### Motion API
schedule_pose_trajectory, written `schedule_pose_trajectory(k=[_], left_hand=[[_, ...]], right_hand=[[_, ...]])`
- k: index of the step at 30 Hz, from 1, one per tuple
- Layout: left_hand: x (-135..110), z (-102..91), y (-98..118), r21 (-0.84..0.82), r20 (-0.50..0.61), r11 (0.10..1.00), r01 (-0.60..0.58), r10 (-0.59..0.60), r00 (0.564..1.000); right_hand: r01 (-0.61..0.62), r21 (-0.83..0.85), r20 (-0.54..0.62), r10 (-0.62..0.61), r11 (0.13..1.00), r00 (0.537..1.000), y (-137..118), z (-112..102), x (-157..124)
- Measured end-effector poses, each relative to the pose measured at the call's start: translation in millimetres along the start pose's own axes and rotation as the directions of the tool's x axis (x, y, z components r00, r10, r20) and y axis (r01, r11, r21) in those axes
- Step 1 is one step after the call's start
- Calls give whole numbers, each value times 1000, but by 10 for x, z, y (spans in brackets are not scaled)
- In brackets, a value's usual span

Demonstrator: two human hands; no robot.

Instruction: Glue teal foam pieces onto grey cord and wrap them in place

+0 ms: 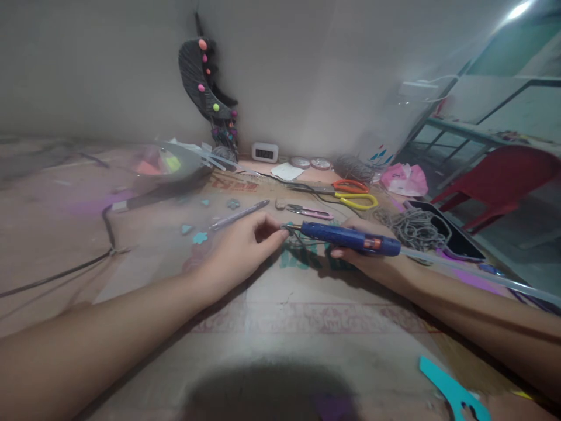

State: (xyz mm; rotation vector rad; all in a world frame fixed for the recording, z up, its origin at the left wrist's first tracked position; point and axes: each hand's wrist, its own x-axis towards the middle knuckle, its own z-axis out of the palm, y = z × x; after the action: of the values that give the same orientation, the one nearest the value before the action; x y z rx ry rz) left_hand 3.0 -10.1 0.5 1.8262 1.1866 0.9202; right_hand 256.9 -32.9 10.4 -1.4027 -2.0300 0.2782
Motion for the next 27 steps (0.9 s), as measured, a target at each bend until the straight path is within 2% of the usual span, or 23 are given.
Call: schedule_pose_trajectory(k=[5, 15, 22, 27], left_hand=[[-3, -3, 0, -10, 6, 1000, 5, -5, 1000], [9, 12, -43, -28, 8, 999, 17, -17, 1000], [10, 5, -63, -35, 5, 999, 8, -8, 1000], [9, 1, -58, -28, 13, 1000, 12, -11, 1000]], right_hand=[[-23, 121, 2, 23, 992, 1000, -3, 1, -1], [-25, 73, 11, 25, 997, 1000, -62, -41, -16], [22, 12, 14, -22, 1000, 1000, -19, -39, -12], [-20, 20, 43, 19, 1000, 999, -49, -63, -3]])
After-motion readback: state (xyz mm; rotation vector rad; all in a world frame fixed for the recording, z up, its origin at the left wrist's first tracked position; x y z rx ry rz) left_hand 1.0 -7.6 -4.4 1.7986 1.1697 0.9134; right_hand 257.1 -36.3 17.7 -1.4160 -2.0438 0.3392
